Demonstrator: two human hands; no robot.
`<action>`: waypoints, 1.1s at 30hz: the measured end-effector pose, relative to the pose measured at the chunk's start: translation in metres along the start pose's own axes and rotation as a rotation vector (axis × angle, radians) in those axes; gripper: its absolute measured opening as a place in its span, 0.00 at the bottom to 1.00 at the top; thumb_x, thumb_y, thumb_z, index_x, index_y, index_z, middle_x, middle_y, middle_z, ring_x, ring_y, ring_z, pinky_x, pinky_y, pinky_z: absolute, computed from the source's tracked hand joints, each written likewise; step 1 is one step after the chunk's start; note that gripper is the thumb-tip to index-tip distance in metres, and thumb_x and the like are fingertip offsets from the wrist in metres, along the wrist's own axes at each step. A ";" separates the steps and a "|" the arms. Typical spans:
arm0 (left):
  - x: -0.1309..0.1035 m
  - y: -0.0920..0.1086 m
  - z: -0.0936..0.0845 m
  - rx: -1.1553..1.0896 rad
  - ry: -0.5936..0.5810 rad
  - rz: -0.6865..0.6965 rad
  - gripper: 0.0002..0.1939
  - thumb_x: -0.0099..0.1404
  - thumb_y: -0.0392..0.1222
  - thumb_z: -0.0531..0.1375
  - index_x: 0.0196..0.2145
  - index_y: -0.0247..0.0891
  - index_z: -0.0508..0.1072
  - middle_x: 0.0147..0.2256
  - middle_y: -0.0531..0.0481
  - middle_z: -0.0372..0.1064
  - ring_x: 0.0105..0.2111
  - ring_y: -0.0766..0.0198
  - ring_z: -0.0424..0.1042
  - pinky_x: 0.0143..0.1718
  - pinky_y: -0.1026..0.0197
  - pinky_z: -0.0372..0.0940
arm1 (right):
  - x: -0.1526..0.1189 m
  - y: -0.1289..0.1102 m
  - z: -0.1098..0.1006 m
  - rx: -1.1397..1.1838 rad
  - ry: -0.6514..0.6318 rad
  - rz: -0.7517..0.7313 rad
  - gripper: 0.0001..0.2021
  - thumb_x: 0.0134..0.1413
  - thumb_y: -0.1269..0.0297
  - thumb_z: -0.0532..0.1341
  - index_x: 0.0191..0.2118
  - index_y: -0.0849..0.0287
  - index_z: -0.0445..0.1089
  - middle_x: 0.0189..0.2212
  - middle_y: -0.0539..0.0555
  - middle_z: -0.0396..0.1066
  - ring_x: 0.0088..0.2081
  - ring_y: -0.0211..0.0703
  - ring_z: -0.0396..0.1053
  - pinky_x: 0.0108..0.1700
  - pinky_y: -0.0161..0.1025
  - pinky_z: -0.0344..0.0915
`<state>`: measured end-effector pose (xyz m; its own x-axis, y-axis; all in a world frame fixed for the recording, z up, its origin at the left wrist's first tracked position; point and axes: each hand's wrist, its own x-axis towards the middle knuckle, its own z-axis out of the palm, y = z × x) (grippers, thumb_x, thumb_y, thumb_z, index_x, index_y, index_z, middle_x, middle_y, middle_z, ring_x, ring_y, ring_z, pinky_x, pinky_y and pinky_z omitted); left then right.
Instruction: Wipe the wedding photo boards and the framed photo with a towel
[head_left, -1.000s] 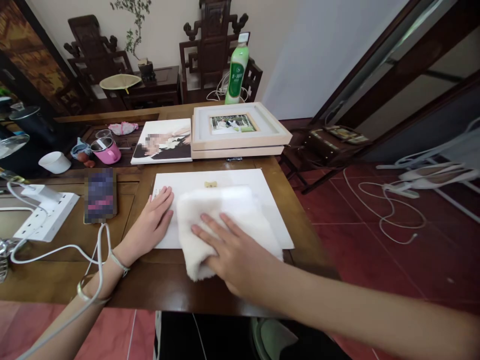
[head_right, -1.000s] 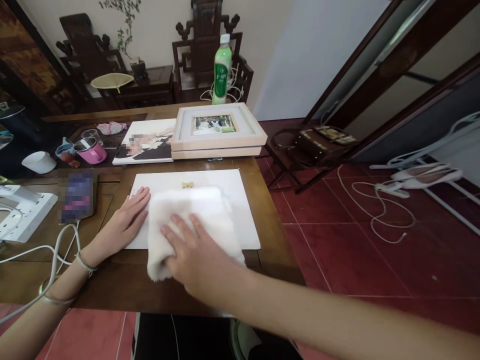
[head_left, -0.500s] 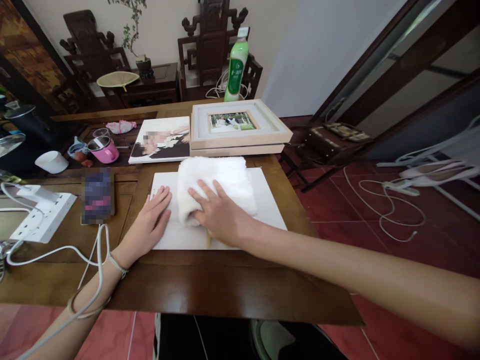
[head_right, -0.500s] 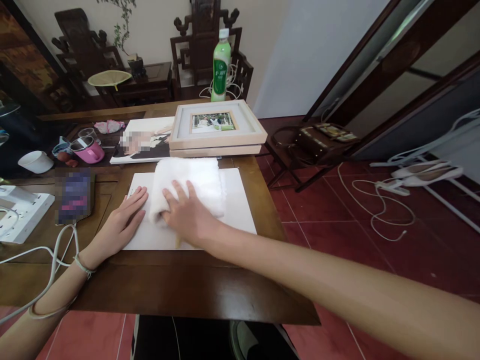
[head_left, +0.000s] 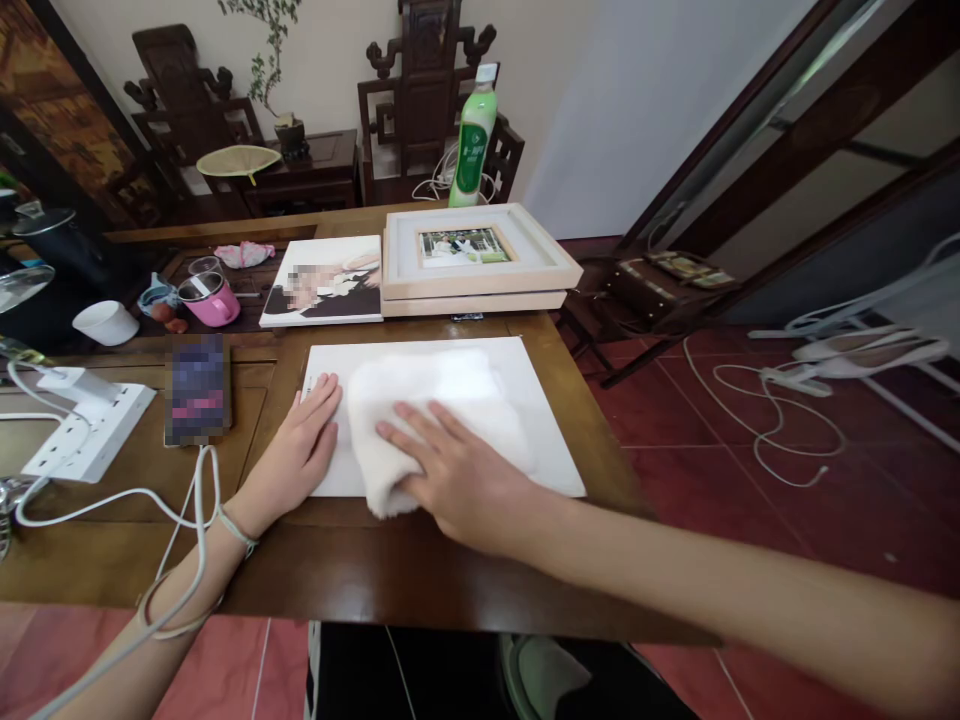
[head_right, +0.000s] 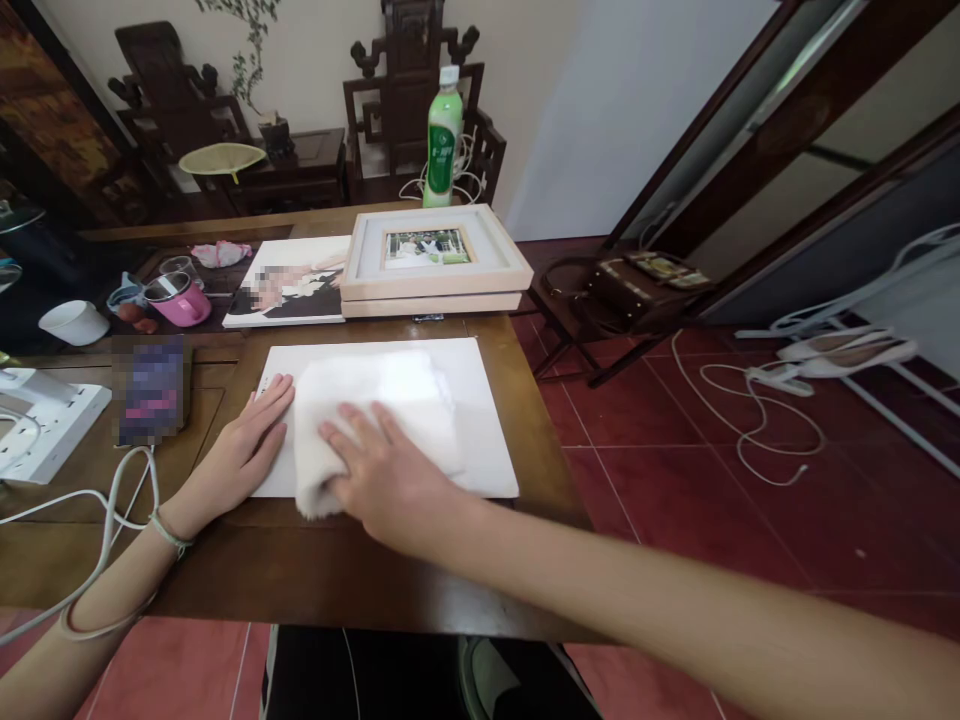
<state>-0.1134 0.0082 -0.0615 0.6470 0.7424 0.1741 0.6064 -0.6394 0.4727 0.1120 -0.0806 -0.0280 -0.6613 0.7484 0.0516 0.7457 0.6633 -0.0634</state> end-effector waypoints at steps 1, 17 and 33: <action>0.000 0.000 0.000 0.003 0.006 0.004 0.26 0.72 0.42 0.46 0.65 0.35 0.57 0.67 0.39 0.49 0.68 0.53 0.45 0.67 0.41 0.42 | 0.007 0.008 0.001 -0.020 -0.028 0.034 0.12 0.52 0.73 0.63 0.44 0.63 0.76 0.65 0.68 0.55 0.65 0.70 0.49 0.62 0.67 0.51; -0.001 0.007 -0.006 -0.246 0.287 -0.107 0.28 0.74 0.51 0.43 0.67 0.40 0.51 0.69 0.46 0.44 0.68 0.58 0.45 0.68 0.50 0.40 | 0.056 -0.004 0.000 -0.128 0.034 -0.119 0.15 0.65 0.70 0.51 0.46 0.61 0.75 0.64 0.65 0.56 0.64 0.67 0.53 0.60 0.67 0.53; 0.003 0.001 0.003 -0.052 0.133 0.007 0.21 0.71 0.47 0.51 0.57 0.36 0.69 0.61 0.39 0.62 0.63 0.52 0.58 0.65 0.41 0.52 | 0.009 0.024 -0.013 0.060 -0.003 0.113 0.19 0.48 0.80 0.55 0.46 0.64 0.75 0.61 0.66 0.62 0.63 0.60 0.56 0.61 0.56 0.56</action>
<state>-0.1100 0.0092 -0.0632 0.5824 0.7599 0.2889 0.5752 -0.6363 0.5141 0.1250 -0.0579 -0.0158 -0.5739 0.8181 0.0377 0.8091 0.5735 -0.1284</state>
